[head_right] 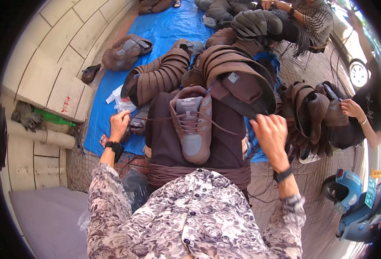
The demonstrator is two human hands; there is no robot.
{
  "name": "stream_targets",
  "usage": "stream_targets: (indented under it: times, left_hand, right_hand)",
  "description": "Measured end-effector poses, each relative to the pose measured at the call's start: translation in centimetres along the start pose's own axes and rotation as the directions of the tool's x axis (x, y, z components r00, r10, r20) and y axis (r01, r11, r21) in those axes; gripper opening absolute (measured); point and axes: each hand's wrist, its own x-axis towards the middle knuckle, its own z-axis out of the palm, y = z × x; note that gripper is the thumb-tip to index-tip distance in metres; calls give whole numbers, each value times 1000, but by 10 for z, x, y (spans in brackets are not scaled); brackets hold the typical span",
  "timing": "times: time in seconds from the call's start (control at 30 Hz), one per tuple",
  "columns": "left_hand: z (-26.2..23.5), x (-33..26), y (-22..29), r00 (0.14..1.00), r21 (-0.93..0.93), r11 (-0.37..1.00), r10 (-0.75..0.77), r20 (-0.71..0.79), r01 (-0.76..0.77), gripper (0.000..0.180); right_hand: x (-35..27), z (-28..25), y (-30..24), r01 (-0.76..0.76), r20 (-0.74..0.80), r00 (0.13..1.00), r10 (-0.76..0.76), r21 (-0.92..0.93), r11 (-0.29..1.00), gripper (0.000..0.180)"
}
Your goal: The recorder is lacing brown shoes while seated outdoors with other workers.
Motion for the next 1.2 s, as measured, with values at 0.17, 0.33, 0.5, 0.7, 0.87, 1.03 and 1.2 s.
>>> stream_targets:
  times: [0.17,0.33,0.5,0.7,0.87,1.03,1.2]
  left_hand:
    - [25,59,70,994,-326,945,-56,-99,21,17]
    - [25,59,144,992,-809,574,-90,93,127,18]
    - [30,48,178,974,-770,619,38,223,153,12]
    - [47,42,217,867,-715,651,175,467,254,12]
    - [58,36,230,864,-645,759,265,429,87,12]
    - [67,35,228,883,-586,810,269,385,9,13]
    - [68,35,225,871,-644,752,216,442,140,14]
  right_hand:
    - [34,65,-40,-211,137,977,162,571,794,26]
    - [30,82,-58,-598,542,791,285,781,176,10]
    - [41,75,-64,-600,546,799,251,741,301,10]
    - [39,73,-62,-625,547,780,302,661,416,13]
    - [46,73,-64,-594,522,803,288,666,450,13]
    - [41,78,-63,-596,508,803,312,709,378,13]
    - [46,71,-68,-563,479,826,296,674,479,12]
